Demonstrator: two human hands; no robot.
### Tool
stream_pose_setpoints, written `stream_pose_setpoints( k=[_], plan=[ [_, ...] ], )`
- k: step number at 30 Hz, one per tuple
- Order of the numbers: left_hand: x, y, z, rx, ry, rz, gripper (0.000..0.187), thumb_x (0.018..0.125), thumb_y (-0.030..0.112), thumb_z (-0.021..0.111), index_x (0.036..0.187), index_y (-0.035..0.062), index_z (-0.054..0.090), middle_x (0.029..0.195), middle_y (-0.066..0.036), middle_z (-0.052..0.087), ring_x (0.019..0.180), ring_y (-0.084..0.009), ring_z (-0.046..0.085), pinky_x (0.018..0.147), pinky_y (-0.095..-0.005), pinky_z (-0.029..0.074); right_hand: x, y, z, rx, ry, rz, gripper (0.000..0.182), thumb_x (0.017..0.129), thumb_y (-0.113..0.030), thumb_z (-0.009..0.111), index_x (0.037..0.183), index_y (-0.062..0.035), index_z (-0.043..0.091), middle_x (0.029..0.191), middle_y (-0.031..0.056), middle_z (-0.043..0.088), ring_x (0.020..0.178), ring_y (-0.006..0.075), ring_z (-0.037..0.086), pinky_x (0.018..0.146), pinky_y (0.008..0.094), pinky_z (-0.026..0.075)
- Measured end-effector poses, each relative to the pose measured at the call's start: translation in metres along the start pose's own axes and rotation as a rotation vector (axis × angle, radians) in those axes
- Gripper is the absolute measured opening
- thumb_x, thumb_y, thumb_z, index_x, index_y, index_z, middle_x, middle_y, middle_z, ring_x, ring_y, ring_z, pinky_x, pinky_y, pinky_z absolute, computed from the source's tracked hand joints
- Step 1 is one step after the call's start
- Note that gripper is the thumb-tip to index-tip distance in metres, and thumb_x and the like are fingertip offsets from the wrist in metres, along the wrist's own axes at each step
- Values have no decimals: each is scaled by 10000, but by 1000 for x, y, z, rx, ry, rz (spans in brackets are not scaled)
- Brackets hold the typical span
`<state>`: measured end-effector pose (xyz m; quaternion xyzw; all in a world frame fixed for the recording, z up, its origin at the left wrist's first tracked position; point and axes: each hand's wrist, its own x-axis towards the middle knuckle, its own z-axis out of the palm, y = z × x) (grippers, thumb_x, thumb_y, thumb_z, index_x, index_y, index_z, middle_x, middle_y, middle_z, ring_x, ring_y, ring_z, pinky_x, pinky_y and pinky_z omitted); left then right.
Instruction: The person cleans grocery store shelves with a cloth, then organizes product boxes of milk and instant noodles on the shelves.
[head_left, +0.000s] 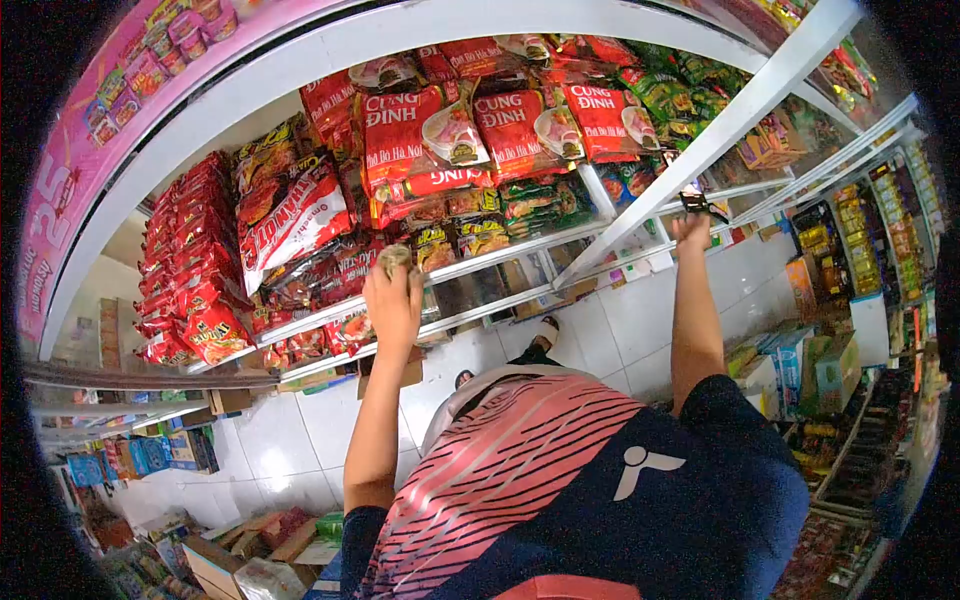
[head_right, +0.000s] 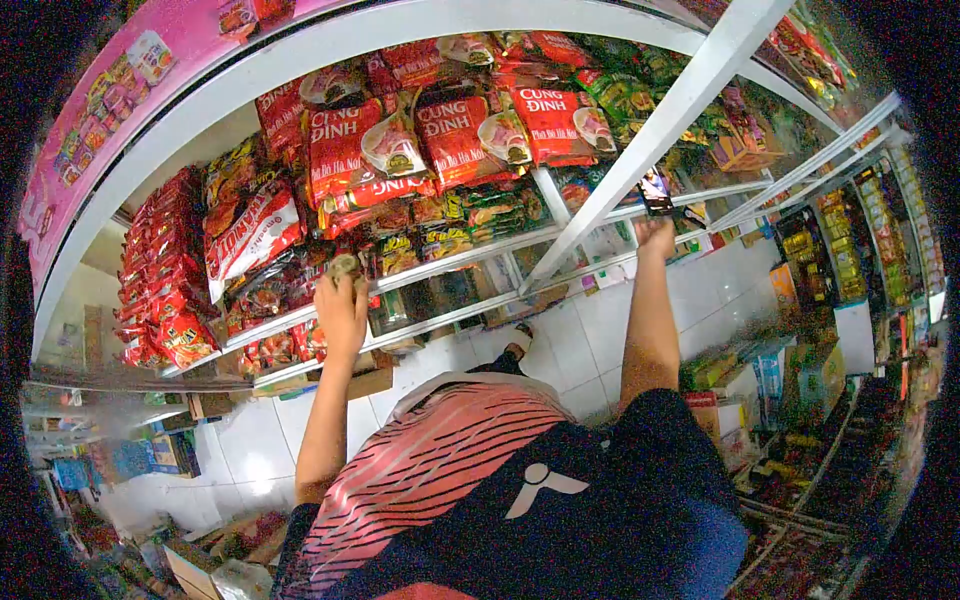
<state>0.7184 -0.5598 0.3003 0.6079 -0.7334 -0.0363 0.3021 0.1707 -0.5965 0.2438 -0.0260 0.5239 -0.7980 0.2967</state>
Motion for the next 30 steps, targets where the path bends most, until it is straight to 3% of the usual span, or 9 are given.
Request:
stream_pose_setpoints(
  k=[3,5,6,10,16,19,23,26,30],
  plan=[
    [-2,-26,-9,73,7,77,256,751,191,550,964,50,542,1019,-197,477,980,-371,426,857,-450,327,-73,39,-12,-267,120,-445,227,817,-266,497,854,-42,517,699,46,500,526,150,469,455,252,397],
    [-2,-51,-26,121,46,55,295,725,145,569,1007,60,547,1005,-187,480,960,-365,425,833,-450,340,-129,92,-12,-463,-20,-797,150,847,-155,449,851,-20,514,713,42,505,654,165,482,596,296,409],
    [-2,-60,-37,125,47,13,284,737,140,560,1004,46,547,1002,-193,476,950,-366,423,820,-450,344,-200,84,19,-479,-140,-593,98,815,-98,475,860,-24,520,776,66,515,762,194,487,718,325,397],
    [-10,-72,-39,151,103,-41,305,784,155,533,1051,13,497,1004,-210,464,929,-372,420,801,-437,348,-306,111,85,-667,-735,-944,225,690,-47,575,910,-50,531,950,136,496,930,313,466,834,393,356],
    [19,24,38,-642,1,-67,402,841,213,346,1162,-11,435,1150,-224,449,1043,-347,414,908,-411,292,-351,125,147,-718,-1259,-878,360,733,-102,549,1078,-12,499,1157,138,435,1065,312,422,915,388,328],
    [33,39,50,-938,90,-210,376,833,175,366,1144,-22,443,1061,-190,519,993,-322,464,902,-390,299,-337,125,145,-853,-1182,-909,389,714,-135,563,1078,-13,503,1145,138,443,1064,298,428,899,365,354],
    [30,14,9,-160,-7,48,400,855,261,405,1153,-1,453,1144,-159,489,1069,-317,418,928,-422,273,-322,109,142,-1036,-1316,-1024,367,654,-184,616,982,-45,526,1069,78,490,1004,277,465,824,371,415],
    [14,-23,15,122,-167,237,494,870,342,365,1245,21,377,1317,-135,343,1228,-295,287,1022,-421,170,-278,100,130,-910,-1092,-1128,261,622,-153,629,841,-38,546,964,126,516,907,311,477,791,407,402],
    [13,-19,13,81,-184,196,526,860,373,379,1256,27,361,1319,-128,341,1237,-289,277,1022,-424,168,-233,81,113,-1072,-538,-962,259,634,-96,599,870,-14,531,934,170,514,925,343,457,820,426,372]
  ],
)
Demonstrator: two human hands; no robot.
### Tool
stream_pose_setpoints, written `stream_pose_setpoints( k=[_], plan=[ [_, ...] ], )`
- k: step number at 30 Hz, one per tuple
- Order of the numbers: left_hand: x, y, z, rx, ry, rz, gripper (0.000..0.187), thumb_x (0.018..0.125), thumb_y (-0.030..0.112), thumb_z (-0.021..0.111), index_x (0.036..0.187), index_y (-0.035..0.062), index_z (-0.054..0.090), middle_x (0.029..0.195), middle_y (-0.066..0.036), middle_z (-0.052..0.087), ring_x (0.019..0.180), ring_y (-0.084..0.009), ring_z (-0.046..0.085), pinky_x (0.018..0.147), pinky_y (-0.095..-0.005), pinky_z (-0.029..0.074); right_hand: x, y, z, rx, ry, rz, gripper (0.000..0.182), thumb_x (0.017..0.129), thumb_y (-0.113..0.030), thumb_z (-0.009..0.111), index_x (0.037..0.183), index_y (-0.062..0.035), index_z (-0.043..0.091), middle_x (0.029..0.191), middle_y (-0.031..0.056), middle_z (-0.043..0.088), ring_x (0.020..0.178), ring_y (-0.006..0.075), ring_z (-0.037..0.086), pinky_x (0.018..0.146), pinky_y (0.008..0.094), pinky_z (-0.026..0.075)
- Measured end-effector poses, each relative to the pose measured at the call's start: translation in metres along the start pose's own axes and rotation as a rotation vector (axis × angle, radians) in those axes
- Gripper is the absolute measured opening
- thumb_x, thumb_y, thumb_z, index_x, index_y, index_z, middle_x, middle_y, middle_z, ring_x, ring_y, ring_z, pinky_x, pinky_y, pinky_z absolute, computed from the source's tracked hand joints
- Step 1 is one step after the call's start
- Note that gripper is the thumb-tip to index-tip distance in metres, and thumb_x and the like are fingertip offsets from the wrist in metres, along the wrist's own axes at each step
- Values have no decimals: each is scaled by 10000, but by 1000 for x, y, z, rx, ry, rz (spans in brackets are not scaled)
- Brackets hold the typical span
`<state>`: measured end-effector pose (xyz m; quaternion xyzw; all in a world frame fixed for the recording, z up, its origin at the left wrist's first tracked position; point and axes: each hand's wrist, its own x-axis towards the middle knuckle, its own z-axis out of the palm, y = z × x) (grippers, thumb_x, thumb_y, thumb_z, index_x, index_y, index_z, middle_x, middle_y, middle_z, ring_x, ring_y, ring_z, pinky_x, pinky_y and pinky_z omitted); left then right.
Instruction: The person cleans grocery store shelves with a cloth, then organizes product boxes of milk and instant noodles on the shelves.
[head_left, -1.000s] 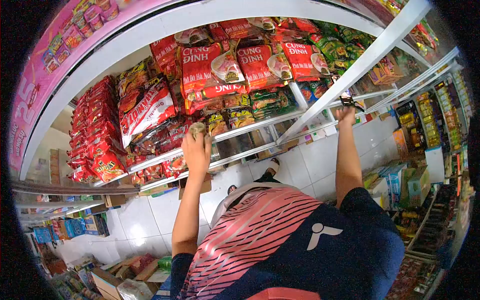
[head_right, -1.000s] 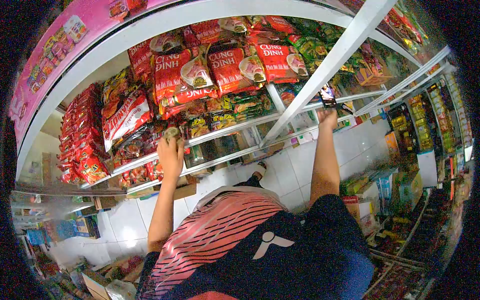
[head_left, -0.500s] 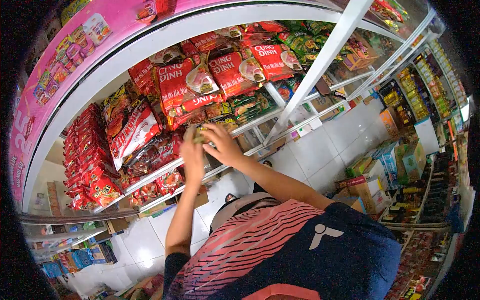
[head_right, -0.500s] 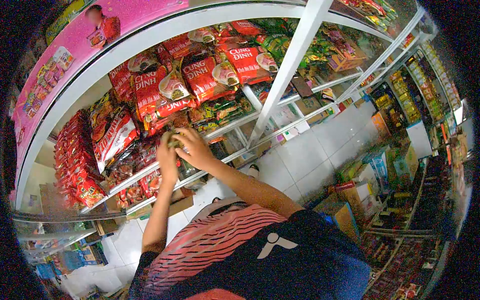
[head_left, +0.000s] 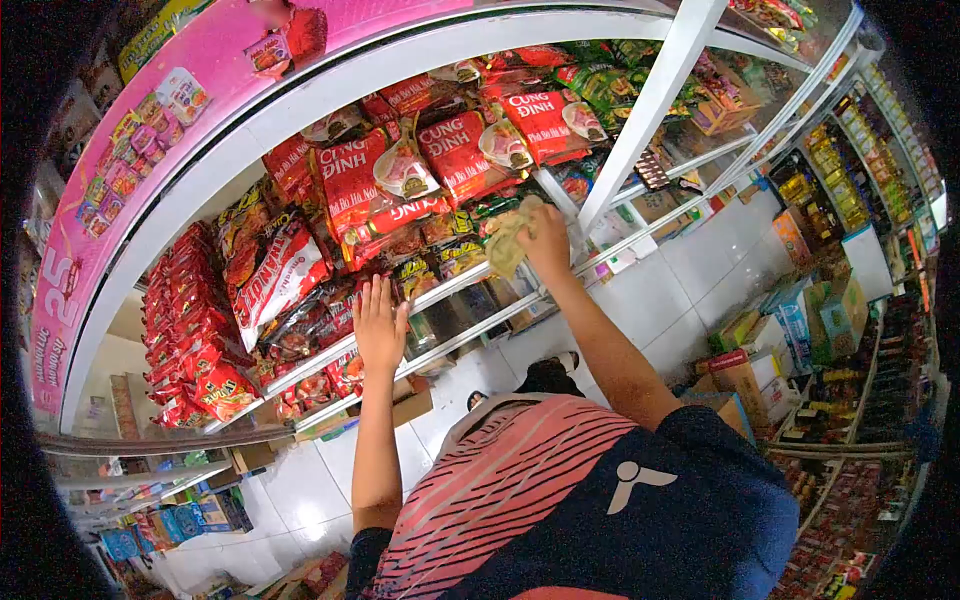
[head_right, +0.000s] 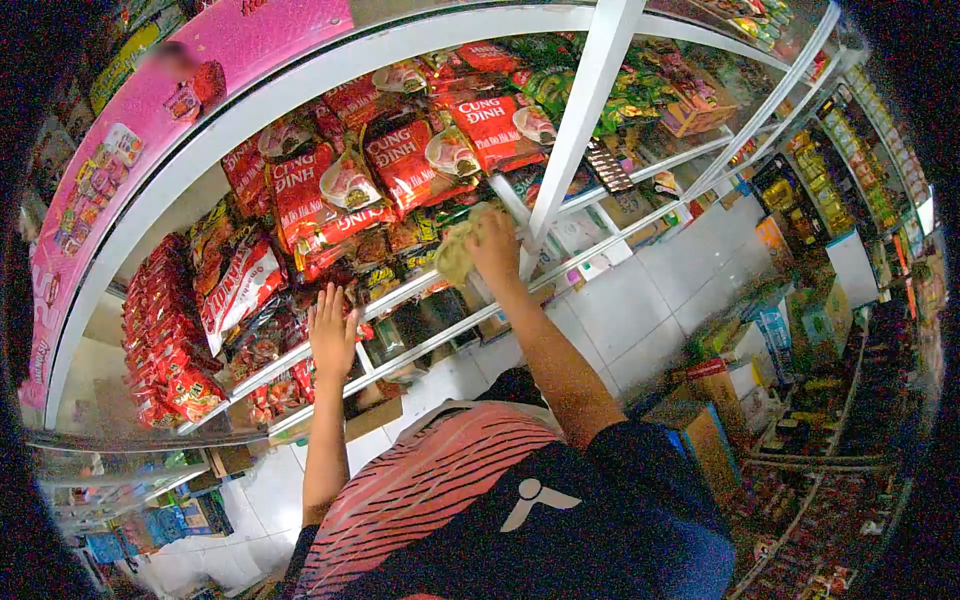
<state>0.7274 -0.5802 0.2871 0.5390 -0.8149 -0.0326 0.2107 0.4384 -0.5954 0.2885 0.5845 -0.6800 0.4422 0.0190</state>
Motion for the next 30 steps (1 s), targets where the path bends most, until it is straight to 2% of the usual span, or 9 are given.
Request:
stream_pose_setpoints(
  k=[4,8,10,11,18,22,26,29,30],
  plan=[
    [6,26,-3,-317,59,-123,504,831,320,465,1218,7,388,1280,-175,367,1209,-327,300,1007,-419,197,-15,-48,29,39,-65,-98,304,695,-112,577,975,-12,517,1028,171,505,939,340,478,830,417,382],
    [21,67,16,-602,190,44,486,827,245,450,1242,9,362,1260,-206,374,1160,-350,346,967,-411,261,-24,-93,53,256,-352,-169,328,744,-96,546,1060,-15,512,1055,139,533,937,272,522,804,372,416],
    [29,72,18,-420,184,18,446,803,234,494,1183,10,428,1215,-204,415,1105,-353,393,930,-410,301,-13,-90,31,725,-644,299,354,766,-86,535,1112,-19,497,1034,126,560,907,220,550,795,322,425],
    [32,69,17,-422,183,22,446,803,234,494,1183,10,428,1215,-204,415,1105,-353,393,930,-410,301,-18,-71,34,714,-376,32,307,770,-90,511,1065,-5,521,1006,156,576,910,253,559,793,307,421],
    [14,10,-7,-54,453,24,248,591,186,645,694,17,495,827,-149,499,809,-322,468,694,-424,370,-48,79,-77,204,31,110,122,700,2,541,813,-20,582,824,113,591,807,247,554,766,338,418],
    [-6,-10,-20,-40,470,-77,230,614,116,645,775,-19,550,1045,-197,490,1034,-343,448,890,-430,342,-5,112,-113,-228,173,68,175,688,-47,567,862,-31,555,965,148,536,984,298,458,876,380,344],
    [18,28,2,-225,249,-69,309,642,151,645,866,-19,518,1040,-201,491,993,-367,447,849,-404,378,64,137,-103,-534,275,39,258,698,-130,578,934,-34,541,1112,179,474,1076,333,392,918,410,304],
    [32,60,20,-149,255,90,336,648,175,645,884,-10,493,988,-193,502,964,-355,456,832,-424,377,97,149,-90,-844,333,298,289,710,-182,562,943,-13,542,1112,187,484,1071,347,404,924,433,295],
    [33,62,20,-135,313,110,341,640,161,647,884,-8,477,950,-189,508,928,-351,466,803,-434,380,105,148,-92,-705,74,279,312,719,-200,551,962,-5,535,1100,192,492,1052,351,418,915,436,301]
  ],
)
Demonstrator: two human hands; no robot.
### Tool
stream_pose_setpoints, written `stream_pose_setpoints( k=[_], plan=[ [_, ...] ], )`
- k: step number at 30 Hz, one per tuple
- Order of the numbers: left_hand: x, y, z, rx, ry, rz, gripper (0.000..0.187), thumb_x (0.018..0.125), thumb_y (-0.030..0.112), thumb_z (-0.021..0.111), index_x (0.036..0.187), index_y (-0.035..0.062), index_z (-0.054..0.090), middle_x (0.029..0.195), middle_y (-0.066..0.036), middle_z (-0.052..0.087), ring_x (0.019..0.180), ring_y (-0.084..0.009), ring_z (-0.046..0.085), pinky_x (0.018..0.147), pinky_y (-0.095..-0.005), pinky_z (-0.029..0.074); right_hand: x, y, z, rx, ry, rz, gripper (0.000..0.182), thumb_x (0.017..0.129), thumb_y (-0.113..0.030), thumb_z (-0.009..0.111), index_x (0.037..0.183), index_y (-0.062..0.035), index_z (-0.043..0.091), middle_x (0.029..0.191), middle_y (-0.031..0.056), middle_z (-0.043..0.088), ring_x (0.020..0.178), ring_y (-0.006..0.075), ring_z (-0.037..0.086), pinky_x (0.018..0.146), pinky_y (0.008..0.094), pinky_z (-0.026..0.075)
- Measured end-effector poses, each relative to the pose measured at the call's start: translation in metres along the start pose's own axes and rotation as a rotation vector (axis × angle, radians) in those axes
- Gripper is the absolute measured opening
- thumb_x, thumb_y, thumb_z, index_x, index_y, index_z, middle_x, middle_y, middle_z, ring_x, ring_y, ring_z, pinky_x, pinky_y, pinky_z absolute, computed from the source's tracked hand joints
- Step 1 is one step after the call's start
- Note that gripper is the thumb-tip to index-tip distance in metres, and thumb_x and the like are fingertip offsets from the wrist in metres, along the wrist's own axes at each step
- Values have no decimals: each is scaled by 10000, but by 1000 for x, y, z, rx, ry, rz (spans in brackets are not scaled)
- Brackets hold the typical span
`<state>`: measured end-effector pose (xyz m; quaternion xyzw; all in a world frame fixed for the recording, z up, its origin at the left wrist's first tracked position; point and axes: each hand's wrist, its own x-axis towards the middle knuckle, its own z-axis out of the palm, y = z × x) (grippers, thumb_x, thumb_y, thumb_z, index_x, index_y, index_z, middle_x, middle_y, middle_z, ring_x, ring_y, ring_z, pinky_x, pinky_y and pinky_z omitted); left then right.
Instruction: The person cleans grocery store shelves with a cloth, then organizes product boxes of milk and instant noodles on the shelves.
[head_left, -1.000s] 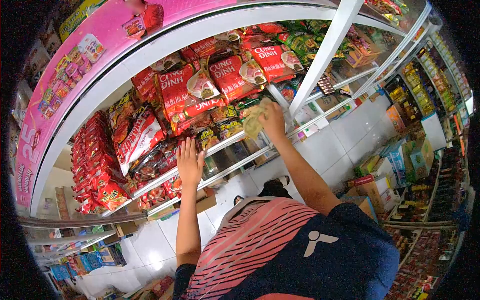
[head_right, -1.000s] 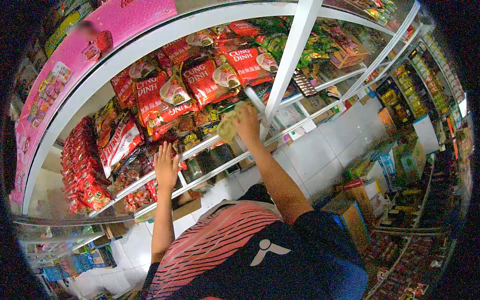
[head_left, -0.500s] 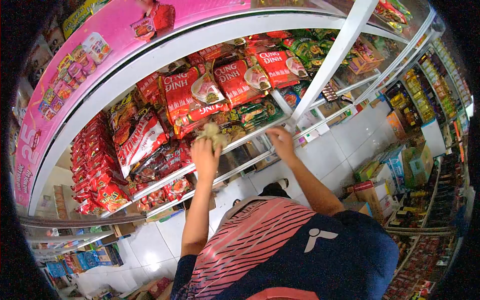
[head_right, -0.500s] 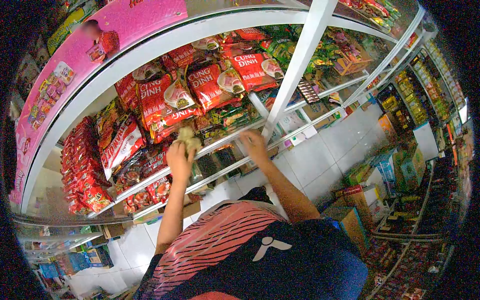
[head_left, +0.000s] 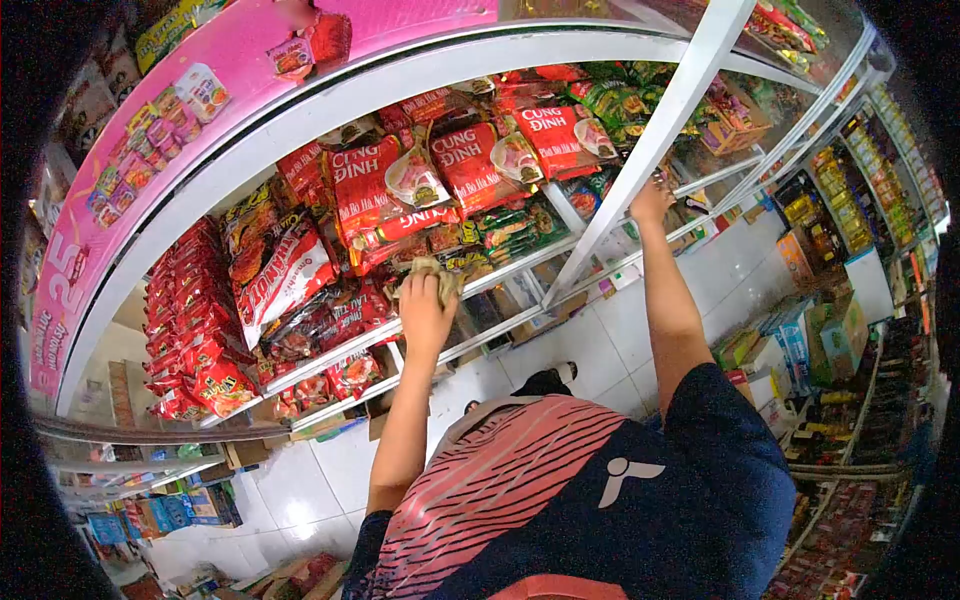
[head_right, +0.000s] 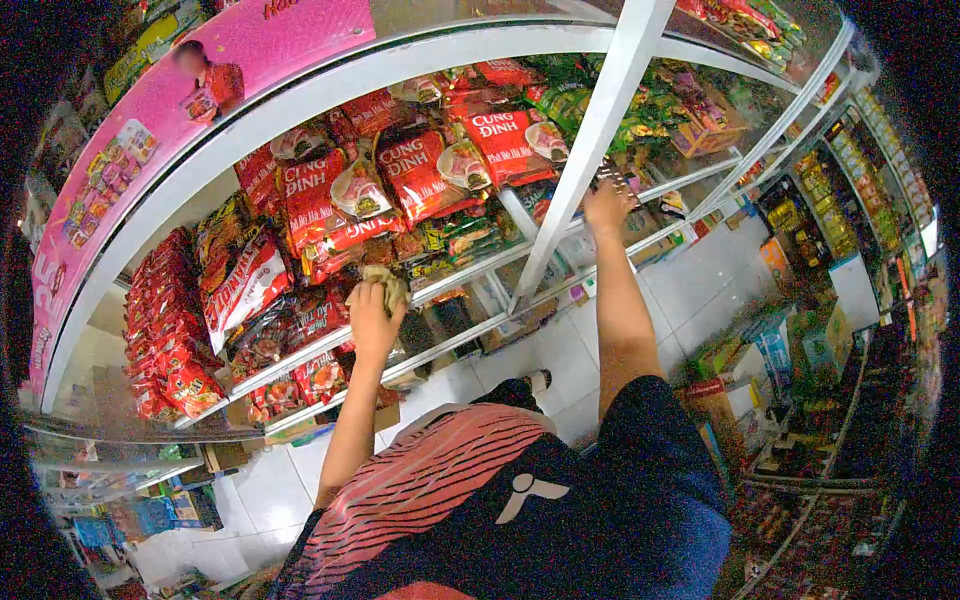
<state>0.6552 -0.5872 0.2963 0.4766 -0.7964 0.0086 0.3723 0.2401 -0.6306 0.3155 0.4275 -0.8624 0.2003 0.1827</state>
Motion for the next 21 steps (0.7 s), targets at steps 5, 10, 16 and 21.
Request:
stream_pose_setpoints(
  k=[5,10,16,21],
  plan=[
    [-27,-53,-41,14,100,-223,355,600,95,665,874,-17,470,918,-198,508,873,-368,471,773,-434,382,-17,-7,0,424,-208,-240,331,735,-167,545,1017,4,512,1065,199,511,1001,361,453,883,430,327],
    [-56,-80,-66,212,203,-384,359,581,80,656,872,-17,469,906,-192,499,855,-368,452,758,-439,360,-115,-6,23,732,29,-140,413,720,-25,540,1120,19,445,1147,213,458,1078,362,410,921,405,313],
    [-8,5,1,-50,-1,-165,380,628,176,644,940,23,490,894,-165,493,877,-341,451,770,-416,361,-233,-82,-2,898,-63,-64,455,734,-26,541,1172,-15,421,1248,182,386,1177,338,334,995,395,240],
    [-5,9,3,17,-158,-80,412,628,220,656,975,52,510,959,-143,480,901,-320,455,775,-415,364,-221,-143,-43,1016,-209,-367,315,718,-30,540,1031,-35,511,1215,149,412,1143,328,354,963,417,265]
  ],
)
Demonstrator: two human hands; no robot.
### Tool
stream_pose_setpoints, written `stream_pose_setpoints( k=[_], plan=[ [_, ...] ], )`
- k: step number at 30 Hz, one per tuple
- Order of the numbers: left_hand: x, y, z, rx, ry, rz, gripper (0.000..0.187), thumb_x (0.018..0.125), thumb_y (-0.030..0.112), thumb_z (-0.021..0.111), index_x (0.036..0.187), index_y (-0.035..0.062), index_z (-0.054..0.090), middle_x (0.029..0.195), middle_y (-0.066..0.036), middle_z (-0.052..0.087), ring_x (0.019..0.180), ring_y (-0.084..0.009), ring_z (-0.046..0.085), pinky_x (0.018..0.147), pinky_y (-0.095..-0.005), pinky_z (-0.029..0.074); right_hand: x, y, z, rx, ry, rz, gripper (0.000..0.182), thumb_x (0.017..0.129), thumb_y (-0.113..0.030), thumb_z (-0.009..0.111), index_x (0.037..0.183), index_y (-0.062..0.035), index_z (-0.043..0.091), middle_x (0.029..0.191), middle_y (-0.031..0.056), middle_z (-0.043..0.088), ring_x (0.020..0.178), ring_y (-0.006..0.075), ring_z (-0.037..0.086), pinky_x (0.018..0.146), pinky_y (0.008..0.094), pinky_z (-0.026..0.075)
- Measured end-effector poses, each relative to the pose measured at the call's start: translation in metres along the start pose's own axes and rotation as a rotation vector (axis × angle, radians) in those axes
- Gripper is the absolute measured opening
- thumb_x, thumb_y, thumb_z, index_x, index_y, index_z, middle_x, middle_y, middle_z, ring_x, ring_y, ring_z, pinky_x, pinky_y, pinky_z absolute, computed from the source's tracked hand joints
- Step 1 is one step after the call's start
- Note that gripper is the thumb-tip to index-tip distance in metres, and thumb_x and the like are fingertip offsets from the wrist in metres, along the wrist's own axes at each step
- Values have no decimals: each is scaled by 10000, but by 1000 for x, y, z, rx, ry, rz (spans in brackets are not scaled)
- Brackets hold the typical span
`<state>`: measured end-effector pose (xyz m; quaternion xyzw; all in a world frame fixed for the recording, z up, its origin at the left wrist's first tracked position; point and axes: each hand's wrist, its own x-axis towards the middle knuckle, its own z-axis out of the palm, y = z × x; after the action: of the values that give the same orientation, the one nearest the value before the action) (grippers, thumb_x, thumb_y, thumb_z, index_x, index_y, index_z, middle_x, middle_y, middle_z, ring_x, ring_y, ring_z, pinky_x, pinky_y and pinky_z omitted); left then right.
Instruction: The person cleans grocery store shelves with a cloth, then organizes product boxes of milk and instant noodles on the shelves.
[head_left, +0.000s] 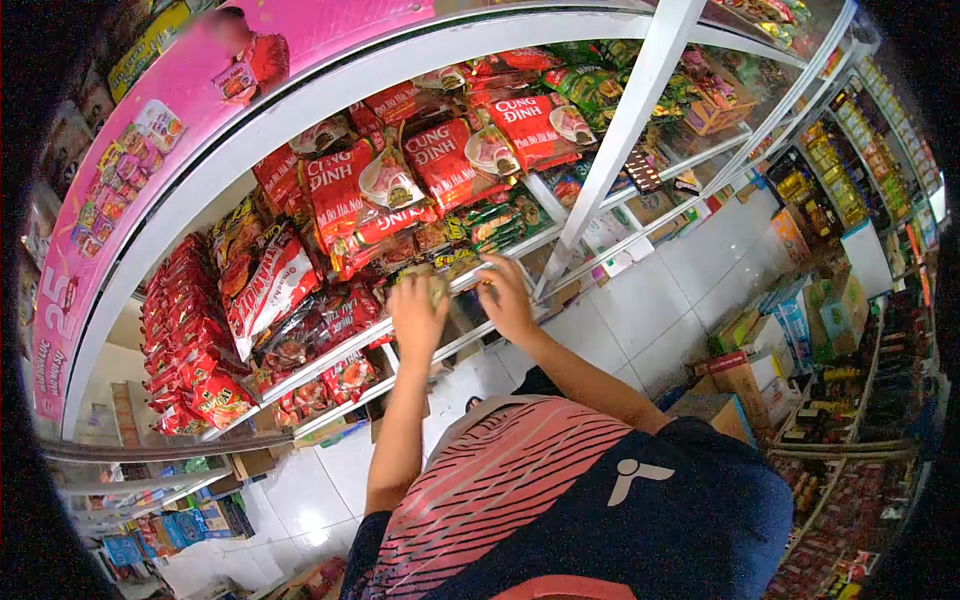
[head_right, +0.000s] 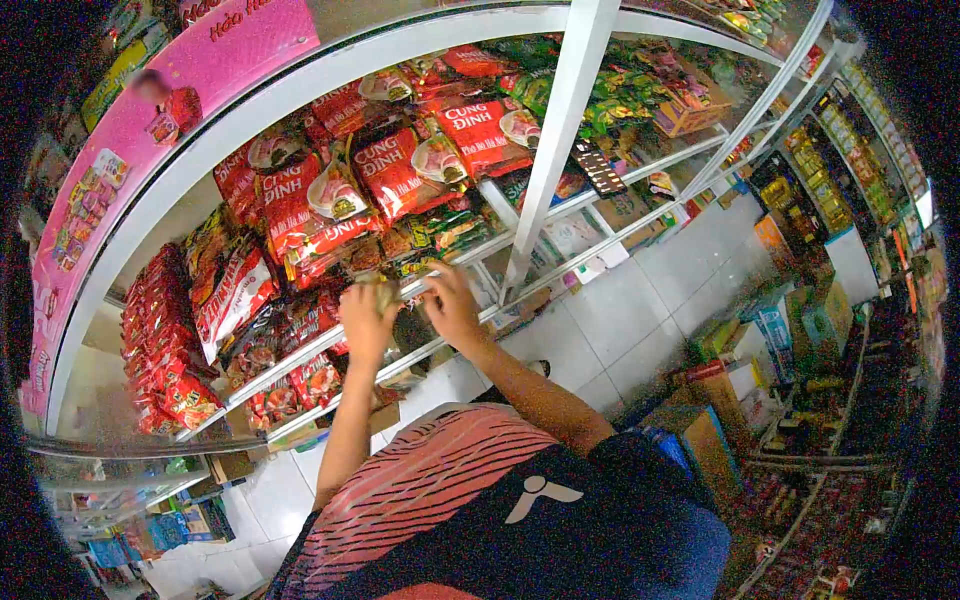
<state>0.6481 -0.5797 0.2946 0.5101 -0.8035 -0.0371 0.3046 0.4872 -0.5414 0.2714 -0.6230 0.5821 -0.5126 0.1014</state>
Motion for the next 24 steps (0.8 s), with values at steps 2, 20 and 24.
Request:
stream_pose_setpoints(
  k=[2,20,24],
  plan=[
    [-12,-31,-21,16,60,-24,388,604,188,676,925,47,513,931,-146,492,886,-324,462,765,-418,366,17,-6,12,48,-108,-59,281,715,-39,538,995,-29,524,1206,141,417,1131,326,361,952,425,272],
    [39,22,21,142,66,-195,338,770,346,537,883,28,552,954,-144,536,896,-314,489,725,-413,403,21,4,41,-406,-145,-252,355,776,-144,471,1088,25,494,1219,97,453,1139,239,398,958,386,275],
    [12,-28,-9,175,127,-128,330,691,255,602,948,58,540,921,-126,535,845,-304,506,723,-414,402,22,2,22,-362,-259,-337,389,808,-185,464,1161,-20,457,1270,91,404,1170,233,374,972,381,271]
  ],
)
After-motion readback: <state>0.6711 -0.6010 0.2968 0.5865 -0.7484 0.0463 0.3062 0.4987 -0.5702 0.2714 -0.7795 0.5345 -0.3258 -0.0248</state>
